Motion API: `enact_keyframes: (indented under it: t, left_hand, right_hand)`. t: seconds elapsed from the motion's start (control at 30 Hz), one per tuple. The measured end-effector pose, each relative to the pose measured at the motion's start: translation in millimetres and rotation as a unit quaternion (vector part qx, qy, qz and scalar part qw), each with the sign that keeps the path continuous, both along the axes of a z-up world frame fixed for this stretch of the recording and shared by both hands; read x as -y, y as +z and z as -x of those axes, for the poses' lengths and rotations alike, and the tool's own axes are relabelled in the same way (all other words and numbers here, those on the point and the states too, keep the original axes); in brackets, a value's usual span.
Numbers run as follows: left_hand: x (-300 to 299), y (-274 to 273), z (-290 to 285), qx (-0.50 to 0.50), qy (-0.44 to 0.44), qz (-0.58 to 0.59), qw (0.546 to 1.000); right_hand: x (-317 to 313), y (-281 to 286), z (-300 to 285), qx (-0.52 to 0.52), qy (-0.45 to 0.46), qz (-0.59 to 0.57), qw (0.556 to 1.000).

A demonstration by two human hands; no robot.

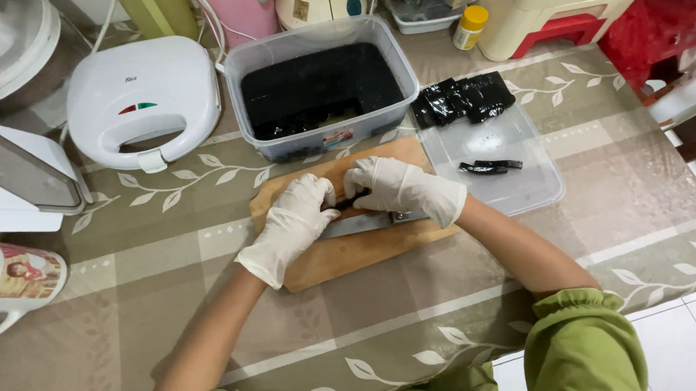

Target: Slicing blocks of grass jelly into smaller strips on a cutting board and transferring them to a plastic container.

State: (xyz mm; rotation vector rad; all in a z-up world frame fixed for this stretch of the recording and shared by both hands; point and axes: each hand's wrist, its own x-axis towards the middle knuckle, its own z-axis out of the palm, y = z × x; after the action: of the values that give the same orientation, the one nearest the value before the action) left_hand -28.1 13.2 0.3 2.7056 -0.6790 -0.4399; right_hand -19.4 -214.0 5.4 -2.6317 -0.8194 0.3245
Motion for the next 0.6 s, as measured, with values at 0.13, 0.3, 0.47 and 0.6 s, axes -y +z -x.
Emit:
enact_keyframes:
  t: [0.13, 0.3, 0.47, 0.6]
  left_hand:
    - [1.5, 5.6, 9.1, 0.003, -0.006, 0.009, 1.0]
    - [1.1, -3.0, 7.9, 0.03, -0.017, -0.012, 0.999]
    - [3.5, -7.5, 2.5, 0.015, -0.018, -0.007, 1.0]
    - [7.7, -10.6, -1.8, -0.002, 0.005, -0.001, 1.0]
  right_hand:
    - [-4.0, 16.9, 10.4, -0.026, -0.008, -0.004, 1.0]
    - [-5.8, 16.7, 14.4, -0.041, -0.018, -0.026, 0.999]
    - [-8.2, 27.3, 18.8, -0.058, -0.032, -0.031, 0.997]
    - [-10.8, 34.9, 22.6, -0.071, -0.057, -0.04, 0.995]
